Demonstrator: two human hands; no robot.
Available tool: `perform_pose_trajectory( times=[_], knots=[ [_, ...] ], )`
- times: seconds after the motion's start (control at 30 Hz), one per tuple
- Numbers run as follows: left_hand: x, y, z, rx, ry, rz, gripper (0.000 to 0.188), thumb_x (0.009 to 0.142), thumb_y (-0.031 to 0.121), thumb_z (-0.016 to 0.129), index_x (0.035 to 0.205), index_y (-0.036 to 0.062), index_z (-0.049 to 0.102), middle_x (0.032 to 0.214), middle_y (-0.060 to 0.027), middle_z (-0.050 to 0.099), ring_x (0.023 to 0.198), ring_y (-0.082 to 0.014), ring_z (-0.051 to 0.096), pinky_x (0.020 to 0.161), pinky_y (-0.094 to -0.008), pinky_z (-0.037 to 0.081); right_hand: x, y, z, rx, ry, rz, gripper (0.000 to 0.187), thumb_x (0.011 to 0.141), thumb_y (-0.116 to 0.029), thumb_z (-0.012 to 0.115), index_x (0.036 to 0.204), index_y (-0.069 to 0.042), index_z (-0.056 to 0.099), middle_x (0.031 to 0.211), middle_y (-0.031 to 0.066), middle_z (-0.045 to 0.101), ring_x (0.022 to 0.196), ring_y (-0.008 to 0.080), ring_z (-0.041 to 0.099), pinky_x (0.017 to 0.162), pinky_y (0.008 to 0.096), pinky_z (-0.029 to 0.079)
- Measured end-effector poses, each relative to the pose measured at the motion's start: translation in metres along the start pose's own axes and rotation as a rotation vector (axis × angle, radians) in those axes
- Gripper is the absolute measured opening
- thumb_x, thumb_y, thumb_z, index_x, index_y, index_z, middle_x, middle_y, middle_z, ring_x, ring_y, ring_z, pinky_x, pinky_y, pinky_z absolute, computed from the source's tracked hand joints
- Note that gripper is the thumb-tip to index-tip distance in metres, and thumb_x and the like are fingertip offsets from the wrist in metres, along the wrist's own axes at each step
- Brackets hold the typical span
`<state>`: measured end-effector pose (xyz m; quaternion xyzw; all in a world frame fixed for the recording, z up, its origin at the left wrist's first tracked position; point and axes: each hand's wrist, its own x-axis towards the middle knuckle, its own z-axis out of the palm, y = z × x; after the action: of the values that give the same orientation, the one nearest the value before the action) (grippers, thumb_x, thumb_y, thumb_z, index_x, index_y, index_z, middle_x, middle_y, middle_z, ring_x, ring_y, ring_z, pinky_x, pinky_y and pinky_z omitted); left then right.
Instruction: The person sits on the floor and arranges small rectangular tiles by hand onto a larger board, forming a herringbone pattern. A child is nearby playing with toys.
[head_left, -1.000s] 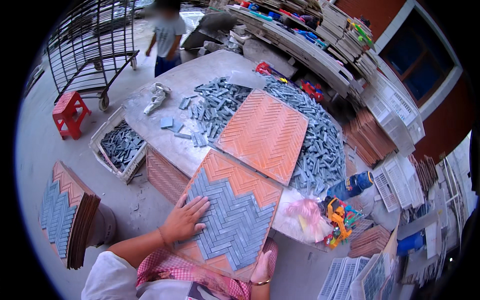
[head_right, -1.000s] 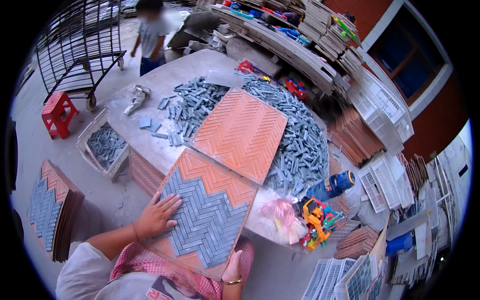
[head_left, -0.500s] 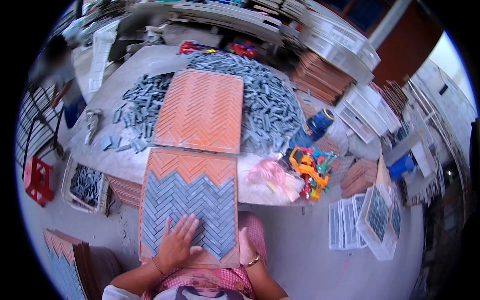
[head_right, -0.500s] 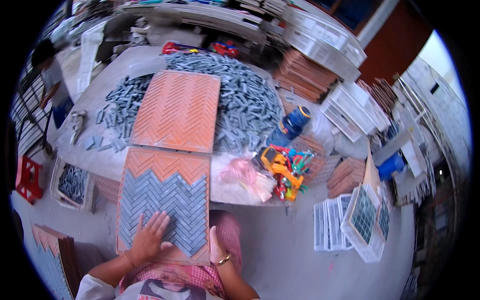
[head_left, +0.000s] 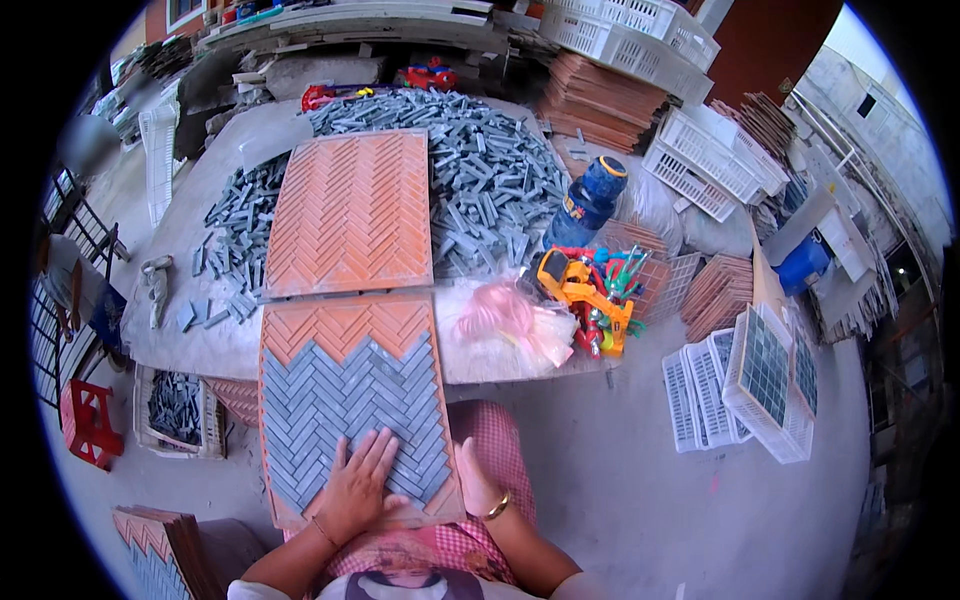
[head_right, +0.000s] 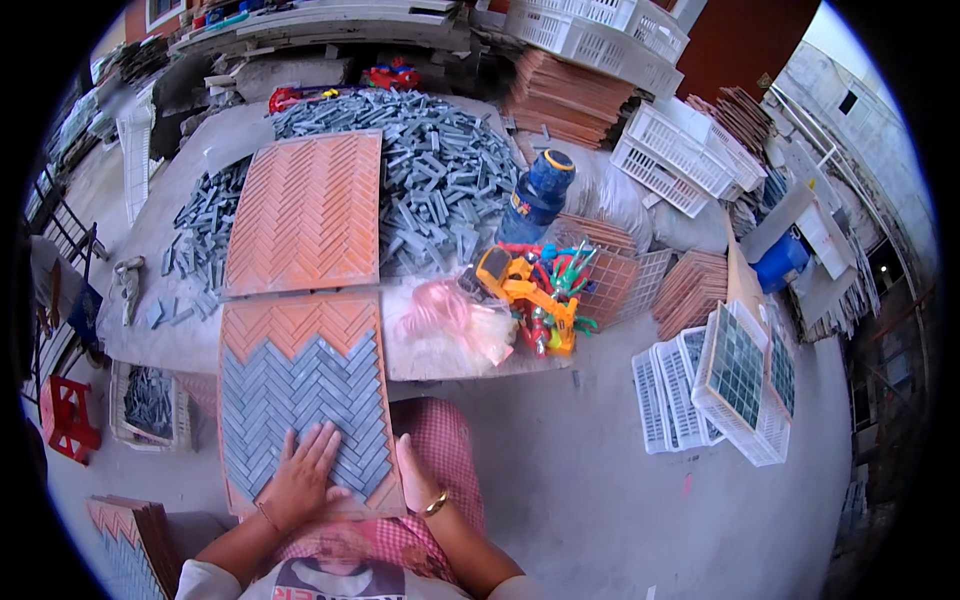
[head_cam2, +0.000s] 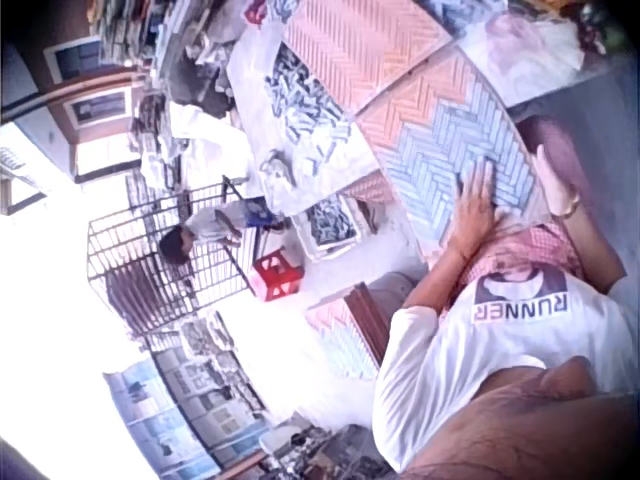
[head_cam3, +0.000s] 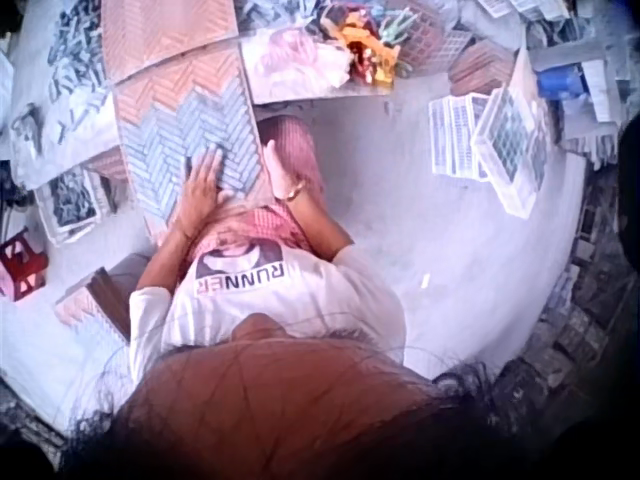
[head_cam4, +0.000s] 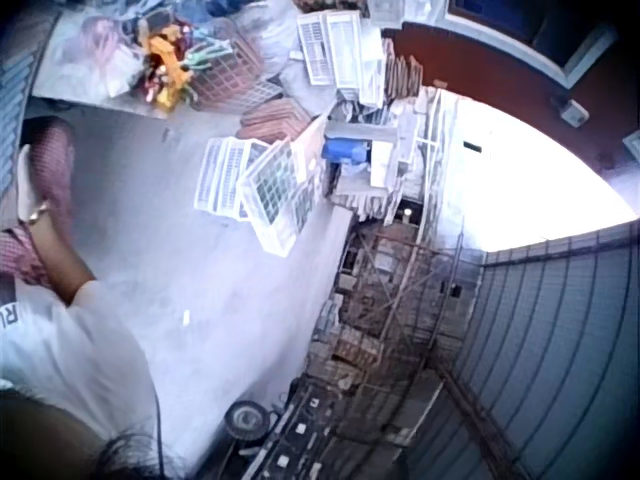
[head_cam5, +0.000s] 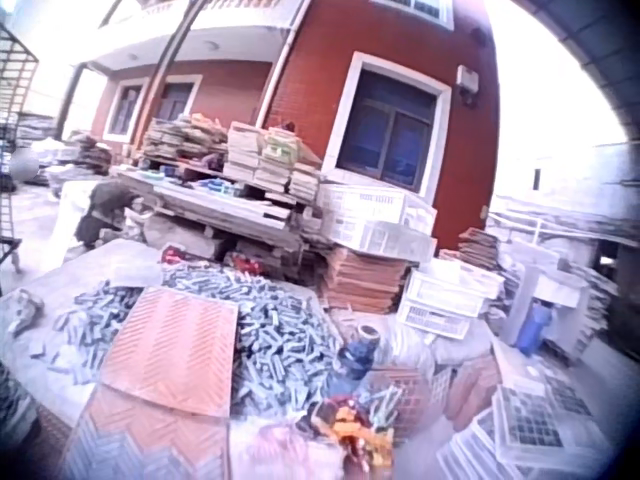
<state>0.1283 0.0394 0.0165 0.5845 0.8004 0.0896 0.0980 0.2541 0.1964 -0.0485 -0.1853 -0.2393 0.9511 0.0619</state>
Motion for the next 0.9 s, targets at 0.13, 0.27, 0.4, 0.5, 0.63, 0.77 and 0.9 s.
perform_pose_trajectory(
  times=[0.13, 0.27, 0.4, 0.5, 0.63, 0.77, 0.9],
  knots=[
    [0.001, -0.001, -0.003, -0.02, 0.005, 0.007, 0.085, 0.078, 0.061, 0.044, 0.136, 0.0017, 0.03, 0.142, -0.013, 0.03, 0.132, -0.0282, 0.029, 0.105, -0.0563, 0.015, 0.003, 0.004, -0.005, -0.08, -0.051, -0.099, 0.064, 0.097, -0.046, 0.016, 0.134, 0.003, 0.033, 0.135, 0.0093, 0.04, 0.124, 0.0183, 0.038, 0.106, 0.0303, 0.026],
    [-0.008, 0.011, -0.006, -0.037, 0.053, -0.087, 0.086, 0.078, 0.062, 0.044, 0.137, 0.0005, 0.029, 0.143, -0.0141, 0.029, 0.132, -0.0285, 0.027, 0.105, -0.0559, 0.014, 0.001, 0.004, -0.003, -0.046, -0.063, -0.094, 0.065, 0.097, -0.047, 0.017, 0.135, 0.003, 0.031, 0.137, 0.009, 0.038, 0.125, 0.0184, 0.037, 0.106, 0.0305, 0.025],
    [-0.008, 0.008, 0.005, -0.062, 0.045, -0.11, 0.087, 0.077, 0.062, 0.044, 0.137, 0.0007, 0.028, 0.144, -0.014, 0.027, 0.133, -0.0285, 0.026, 0.105, -0.0567, 0.013, 0.004, 0.008, -0.014, -0.117, -0.027, -0.116, 0.066, 0.096, -0.049, 0.017, 0.136, 0.003, 0.029, 0.138, 0.0092, 0.038, 0.125, 0.0185, 0.037, 0.106, 0.0315, 0.025],
    [-0.005, 0.006, 0.0, -0.015, 0.017, -0.088, 0.086, 0.078, 0.061, 0.044, 0.138, 0.0025, 0.028, 0.144, -0.0122, 0.028, 0.133, -0.0283, 0.026, 0.105, -0.0559, 0.014, -0.002, -0.002, 0.001, -0.036, -0.041, -0.089, 0.066, 0.096, -0.05, 0.017, 0.137, 0.001, 0.029, 0.138, 0.0091, 0.038, 0.125, 0.0186, 0.037, 0.106, 0.032, 0.026],
    [-0.006, 0.027, -0.004, 0.004, 0.011, 0.013, 0.081, 0.079, 0.059, 0.045, 0.138, 0.0042, 0.029, 0.144, -0.0096, 0.03, 0.132, -0.0256, 0.027, 0.106, -0.0539, 0.016, -0.002, -0.002, 0.003, -0.058, -0.054, -0.066, 0.067, 0.096, -0.051, 0.016, 0.136, 0.0, 0.03, 0.137, 0.0092, 0.038, 0.125, 0.0187, 0.037, 0.105, 0.0332, 0.028],
    [0.001, 0.035, 0.015, 0.012, -0.008, 0.124, 0.077, 0.081, 0.055, 0.046, 0.138, 0.0046, 0.029, 0.144, -0.0077, 0.03, 0.132, -0.0218, 0.029, 0.105, -0.0508, 0.02, -0.009, -0.004, 0.012, -0.138, -0.037, -0.094, 0.067, 0.096, -0.051, 0.015, 0.136, 0.0, 0.03, 0.137, 0.0105, 0.039, 0.125, 0.0209, 0.037, 0.106, 0.0348, 0.027],
    [0.001, 0.035, 0.016, 0.026, -0.029, 0.126, 0.076, 0.082, 0.054, 0.046, 0.138, 0.0053, 0.03, 0.144, -0.0074, 0.03, 0.131, -0.0214, 0.029, 0.106, -0.0489, 0.02, -0.011, -0.004, 0.003, -0.112, -0.073, -0.135, 0.073, 0.094, -0.055, 0.018, 0.137, 0.002, 0.026, 0.138, 0.0126, 0.036, 0.127, 0.0216, 0.034, 0.107, 0.0344, 0.025]
  ],
)
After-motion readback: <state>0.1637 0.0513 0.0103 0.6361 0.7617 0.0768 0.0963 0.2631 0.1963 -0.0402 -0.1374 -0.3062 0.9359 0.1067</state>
